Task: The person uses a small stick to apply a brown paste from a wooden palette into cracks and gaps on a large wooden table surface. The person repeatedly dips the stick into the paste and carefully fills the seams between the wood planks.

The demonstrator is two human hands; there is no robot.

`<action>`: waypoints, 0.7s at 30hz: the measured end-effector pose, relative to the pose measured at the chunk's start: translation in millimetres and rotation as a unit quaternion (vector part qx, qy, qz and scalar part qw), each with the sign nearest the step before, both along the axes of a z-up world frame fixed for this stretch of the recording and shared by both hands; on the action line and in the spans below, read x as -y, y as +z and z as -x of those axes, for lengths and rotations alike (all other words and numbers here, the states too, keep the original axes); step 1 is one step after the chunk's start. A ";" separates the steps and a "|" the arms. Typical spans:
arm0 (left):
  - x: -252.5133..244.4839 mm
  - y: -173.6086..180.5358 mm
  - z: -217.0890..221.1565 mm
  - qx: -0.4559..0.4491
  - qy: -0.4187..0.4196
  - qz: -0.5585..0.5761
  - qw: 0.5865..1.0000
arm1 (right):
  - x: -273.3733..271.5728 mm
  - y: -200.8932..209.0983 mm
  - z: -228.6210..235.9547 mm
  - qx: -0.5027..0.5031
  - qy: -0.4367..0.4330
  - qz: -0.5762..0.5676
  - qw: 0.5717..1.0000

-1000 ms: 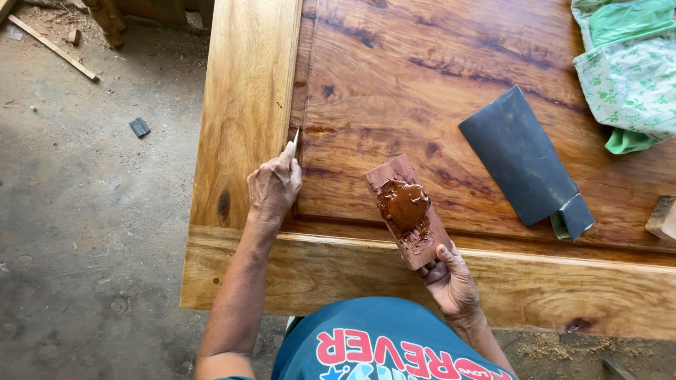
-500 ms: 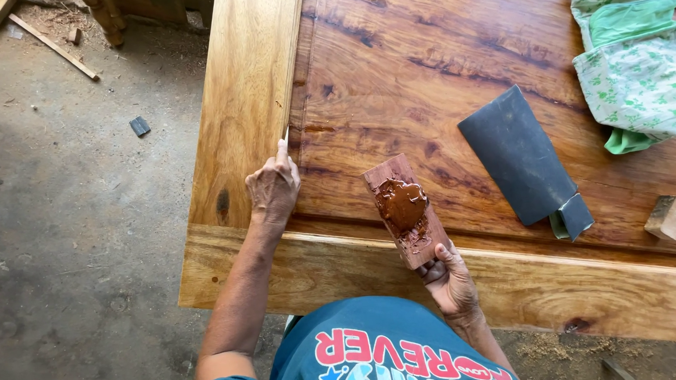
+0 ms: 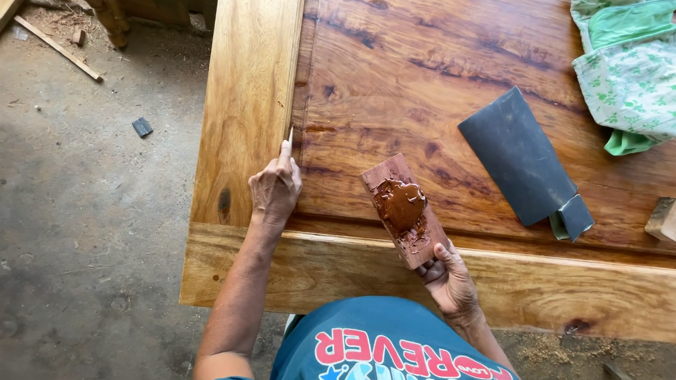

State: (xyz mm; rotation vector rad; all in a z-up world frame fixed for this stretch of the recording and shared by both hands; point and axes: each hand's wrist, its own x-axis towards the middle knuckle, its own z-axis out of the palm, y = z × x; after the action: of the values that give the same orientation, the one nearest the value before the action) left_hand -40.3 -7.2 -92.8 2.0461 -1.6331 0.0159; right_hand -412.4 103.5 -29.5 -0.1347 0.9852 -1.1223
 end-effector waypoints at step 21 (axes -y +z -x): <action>-7.3 36.1 15.6 0.118 0.017 0.016 0.993 | -3.5 -14.0 7.3 -0.002 -0.010 -0.005 1.000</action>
State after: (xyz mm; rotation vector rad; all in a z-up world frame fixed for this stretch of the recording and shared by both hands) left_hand -55.9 0.1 -56.6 2.1123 -1.7242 0.3055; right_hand -419.7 107.0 -43.5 -0.1189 0.9969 -1.1359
